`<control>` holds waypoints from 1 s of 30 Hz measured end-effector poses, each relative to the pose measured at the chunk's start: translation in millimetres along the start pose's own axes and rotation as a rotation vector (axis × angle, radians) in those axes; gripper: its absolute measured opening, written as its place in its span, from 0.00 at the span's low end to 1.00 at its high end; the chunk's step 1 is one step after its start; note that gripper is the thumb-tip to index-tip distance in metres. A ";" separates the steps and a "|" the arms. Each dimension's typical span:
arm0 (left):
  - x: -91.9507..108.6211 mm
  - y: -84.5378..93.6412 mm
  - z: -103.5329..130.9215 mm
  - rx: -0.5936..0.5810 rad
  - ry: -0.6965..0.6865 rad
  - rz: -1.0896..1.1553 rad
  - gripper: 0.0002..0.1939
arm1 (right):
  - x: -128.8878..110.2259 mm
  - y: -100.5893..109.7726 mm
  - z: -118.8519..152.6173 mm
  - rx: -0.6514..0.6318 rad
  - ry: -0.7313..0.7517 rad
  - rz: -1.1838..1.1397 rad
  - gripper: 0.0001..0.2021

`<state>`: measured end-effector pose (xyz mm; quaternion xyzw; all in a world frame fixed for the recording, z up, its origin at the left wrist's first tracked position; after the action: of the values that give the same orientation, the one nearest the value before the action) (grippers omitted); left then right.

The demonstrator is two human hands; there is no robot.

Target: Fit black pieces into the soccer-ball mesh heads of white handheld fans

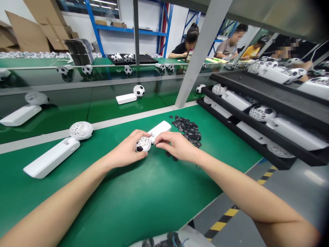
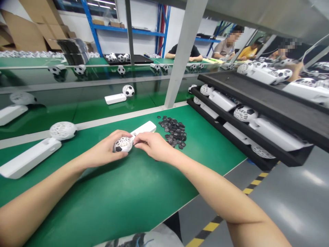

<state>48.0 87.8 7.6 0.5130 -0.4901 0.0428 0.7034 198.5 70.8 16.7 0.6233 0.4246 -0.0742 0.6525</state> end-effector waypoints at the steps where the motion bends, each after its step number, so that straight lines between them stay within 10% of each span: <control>1: -0.4 -0.4 -0.5 0.023 0.003 0.001 0.22 | 0.2 -0.8 -0.9 0.007 0.017 -0.025 0.05; 30: -3.4 -8.7 -4.1 0.299 -0.053 0.014 0.14 | 19.0 -15.3 -28.2 0.059 0.108 -0.154 0.05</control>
<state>53.8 88.4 -0.8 0.6095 -0.5003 0.1066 0.6057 187.8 100.5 -3.1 0.6108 0.5035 -0.1029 0.6024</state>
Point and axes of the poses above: each hand's wrist, its own z-axis away from the middle knuckle, its own y-axis out of the back of the hand, x = y × z, the point moved 5 cm from there along -z, towards the middle knuckle, and after that the axes turned 4 degrees about z, right-handed, at the moved point
